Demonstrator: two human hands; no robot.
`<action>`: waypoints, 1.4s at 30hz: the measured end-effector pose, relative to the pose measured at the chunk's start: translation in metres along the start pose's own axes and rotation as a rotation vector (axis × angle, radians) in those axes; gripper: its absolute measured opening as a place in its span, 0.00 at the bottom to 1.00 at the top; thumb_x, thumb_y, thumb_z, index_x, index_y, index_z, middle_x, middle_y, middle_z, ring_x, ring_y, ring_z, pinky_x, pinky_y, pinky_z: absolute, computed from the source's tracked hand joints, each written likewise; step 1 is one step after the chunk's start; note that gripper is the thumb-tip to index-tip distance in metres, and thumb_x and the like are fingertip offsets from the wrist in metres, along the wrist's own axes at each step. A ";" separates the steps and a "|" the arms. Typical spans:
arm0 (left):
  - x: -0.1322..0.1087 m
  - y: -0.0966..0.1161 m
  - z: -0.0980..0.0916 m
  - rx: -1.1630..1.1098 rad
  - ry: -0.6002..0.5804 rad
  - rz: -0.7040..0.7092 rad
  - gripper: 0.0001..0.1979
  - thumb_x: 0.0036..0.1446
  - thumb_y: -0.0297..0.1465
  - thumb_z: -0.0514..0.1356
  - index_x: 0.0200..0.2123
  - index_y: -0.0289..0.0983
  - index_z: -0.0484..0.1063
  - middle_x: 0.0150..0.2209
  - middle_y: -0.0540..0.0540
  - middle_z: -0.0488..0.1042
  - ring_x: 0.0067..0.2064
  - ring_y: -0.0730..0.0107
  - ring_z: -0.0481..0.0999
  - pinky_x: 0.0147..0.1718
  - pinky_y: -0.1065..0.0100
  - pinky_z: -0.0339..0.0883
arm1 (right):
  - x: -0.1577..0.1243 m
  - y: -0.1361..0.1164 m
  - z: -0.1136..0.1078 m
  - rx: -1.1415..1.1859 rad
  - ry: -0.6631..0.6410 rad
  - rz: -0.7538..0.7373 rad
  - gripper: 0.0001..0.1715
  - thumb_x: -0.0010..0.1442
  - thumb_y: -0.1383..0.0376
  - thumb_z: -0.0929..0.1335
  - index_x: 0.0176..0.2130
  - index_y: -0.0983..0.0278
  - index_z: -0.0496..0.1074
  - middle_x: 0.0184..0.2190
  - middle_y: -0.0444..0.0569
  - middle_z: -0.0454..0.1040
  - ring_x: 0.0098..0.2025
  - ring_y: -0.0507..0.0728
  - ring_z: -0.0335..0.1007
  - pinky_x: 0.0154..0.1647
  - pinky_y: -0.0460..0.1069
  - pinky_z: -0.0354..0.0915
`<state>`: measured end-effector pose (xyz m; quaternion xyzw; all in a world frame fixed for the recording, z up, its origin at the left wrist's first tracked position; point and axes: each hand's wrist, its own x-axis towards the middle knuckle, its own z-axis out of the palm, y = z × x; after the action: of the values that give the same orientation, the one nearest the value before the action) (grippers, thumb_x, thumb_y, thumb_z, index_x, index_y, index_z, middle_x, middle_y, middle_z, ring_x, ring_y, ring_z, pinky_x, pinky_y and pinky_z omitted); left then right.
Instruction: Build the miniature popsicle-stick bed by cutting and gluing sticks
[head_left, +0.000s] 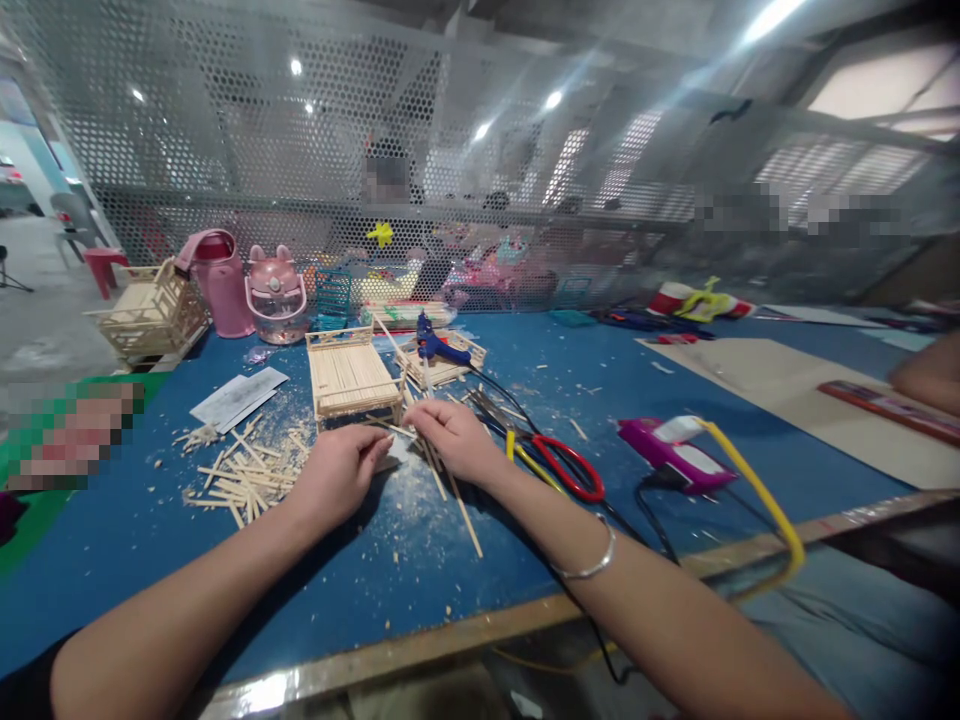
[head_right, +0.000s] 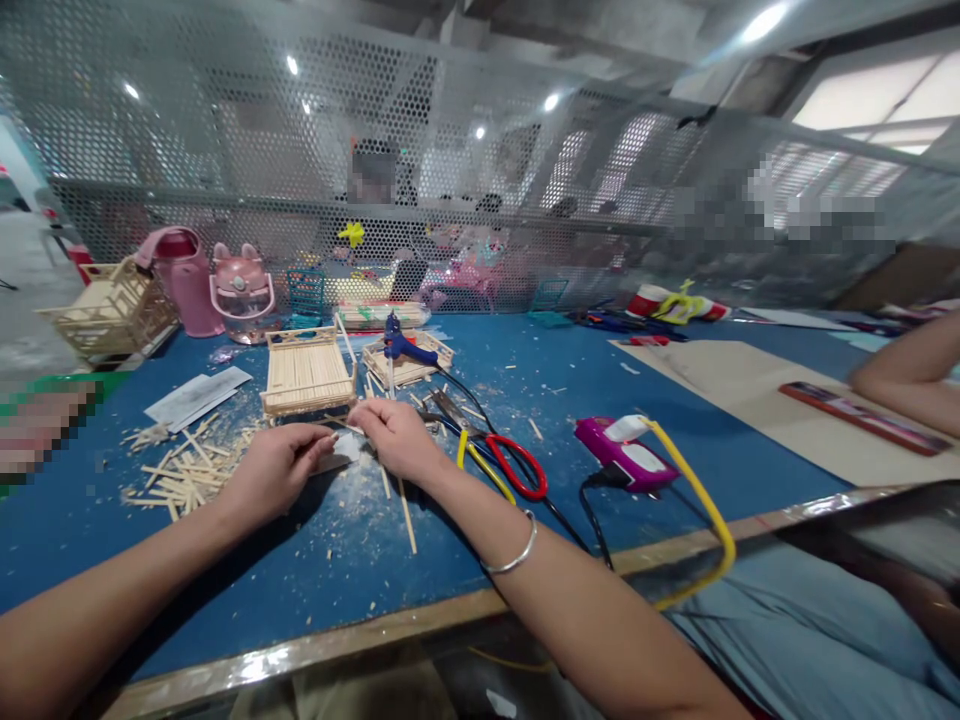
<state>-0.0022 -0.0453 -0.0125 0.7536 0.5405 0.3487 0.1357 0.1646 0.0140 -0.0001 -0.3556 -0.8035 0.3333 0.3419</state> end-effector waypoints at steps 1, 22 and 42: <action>0.000 0.000 0.000 -0.029 -0.004 -0.010 0.11 0.58 0.28 0.52 0.34 0.36 0.75 0.32 0.46 0.78 0.32 0.69 0.74 0.32 0.71 0.63 | -0.001 0.000 -0.001 -0.022 0.002 -0.069 0.13 0.57 0.63 0.62 0.33 0.66 0.73 0.26 0.46 0.71 0.28 0.51 0.64 0.31 0.46 0.60; 0.006 0.004 0.004 0.443 -0.283 -0.072 0.14 0.59 0.33 0.49 0.38 0.39 0.74 0.33 0.43 0.72 0.35 0.61 0.74 0.32 0.66 0.65 | 0.006 0.008 0.004 -0.756 -0.199 -0.252 0.08 0.59 0.65 0.65 0.32 0.64 0.74 0.31 0.48 0.75 0.38 0.55 0.63 0.38 0.51 0.46; 0.012 0.003 0.001 0.443 -0.349 -0.068 0.13 0.58 0.34 0.51 0.34 0.39 0.75 0.34 0.41 0.76 0.37 0.60 0.76 0.35 0.65 0.66 | 0.001 -0.003 0.012 -0.946 -0.254 -0.117 0.10 0.59 0.67 0.63 0.30 0.65 0.73 0.31 0.50 0.75 0.37 0.56 0.66 0.35 0.50 0.46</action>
<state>0.0024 -0.0350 -0.0070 0.7950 0.5969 0.0825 0.0701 0.1534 0.0091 -0.0040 -0.3828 -0.9206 -0.0471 0.0606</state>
